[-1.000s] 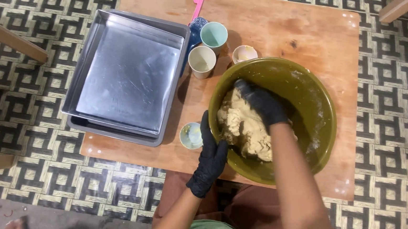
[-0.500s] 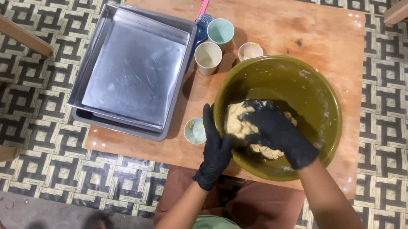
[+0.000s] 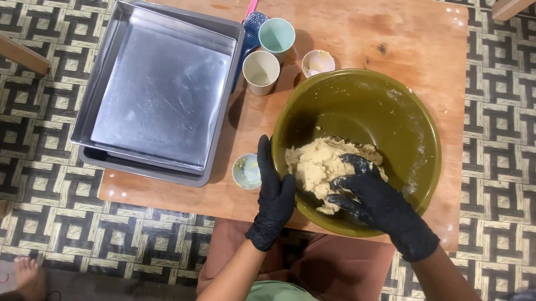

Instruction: Kneading a batch of dough in a large mixing bowl by hand

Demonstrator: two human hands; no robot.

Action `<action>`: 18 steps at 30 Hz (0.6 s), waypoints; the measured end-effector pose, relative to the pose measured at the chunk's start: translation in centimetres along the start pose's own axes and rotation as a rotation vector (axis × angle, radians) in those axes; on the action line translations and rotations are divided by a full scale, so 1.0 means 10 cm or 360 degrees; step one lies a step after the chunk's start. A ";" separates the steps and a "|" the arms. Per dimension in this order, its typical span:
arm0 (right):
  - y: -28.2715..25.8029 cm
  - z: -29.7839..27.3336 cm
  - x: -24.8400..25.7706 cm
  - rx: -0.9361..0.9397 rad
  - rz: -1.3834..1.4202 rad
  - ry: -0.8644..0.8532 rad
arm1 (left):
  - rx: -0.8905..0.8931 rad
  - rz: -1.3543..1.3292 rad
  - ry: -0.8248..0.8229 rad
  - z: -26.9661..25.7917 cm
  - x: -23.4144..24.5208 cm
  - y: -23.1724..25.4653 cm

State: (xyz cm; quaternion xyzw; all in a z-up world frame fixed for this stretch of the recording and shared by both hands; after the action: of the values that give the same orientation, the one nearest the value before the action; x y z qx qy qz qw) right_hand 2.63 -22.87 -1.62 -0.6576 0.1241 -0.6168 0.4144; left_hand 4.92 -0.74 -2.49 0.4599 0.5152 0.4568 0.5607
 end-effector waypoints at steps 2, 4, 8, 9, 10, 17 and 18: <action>0.17 0.04 -0.18 -0.0105 -0.0217 -0.0156 | 0.0069 0.0042 -0.0032 0.00 0.03 -0.01; 0.26 0.14 -0.28 -0.0189 -0.0384 -0.0269 | 0.0078 0.0042 -0.0042 0.00 0.02 0.00; 0.59 0.31 -0.47 -0.0433 -0.0887 -0.0597 | 0.0088 -0.0025 -0.0066 0.00 0.03 -0.03; 0.79 0.34 -0.54 -0.0436 -0.0886 -0.0594 | 0.0088 -0.0025 -0.0070 0.01 0.01 -0.01; 0.92 0.39 -0.61 -0.0259 -0.0922 -0.0504 | 0.0100 -0.0011 -0.0069 0.01 0.00 0.00; 1.20 0.53 -0.67 -0.0101 -0.0964 -0.0222 | 0.0073 0.0140 -0.0054 0.04 -0.02 -0.11; 1.05 0.53 -0.52 -0.0095 -0.0972 -0.0216 | 0.0062 0.0137 -0.0053 0.05 -0.02 -0.11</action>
State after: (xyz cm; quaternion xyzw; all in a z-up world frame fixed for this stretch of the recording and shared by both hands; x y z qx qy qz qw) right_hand 10.04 -23.86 -12.09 -0.7159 -0.0890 -0.6636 0.1978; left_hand 5.40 -1.14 -3.55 0.5000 0.4943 0.4629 0.5399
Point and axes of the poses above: each hand's wrist, its own z-axis towards the middle knuckle, its own x-axis out of the back of the hand, y = z × x, the point moved 5 cm from there along z, towards the middle knuckle, and after that the axes turned 11 degrees about x, right-handed, at the moved point
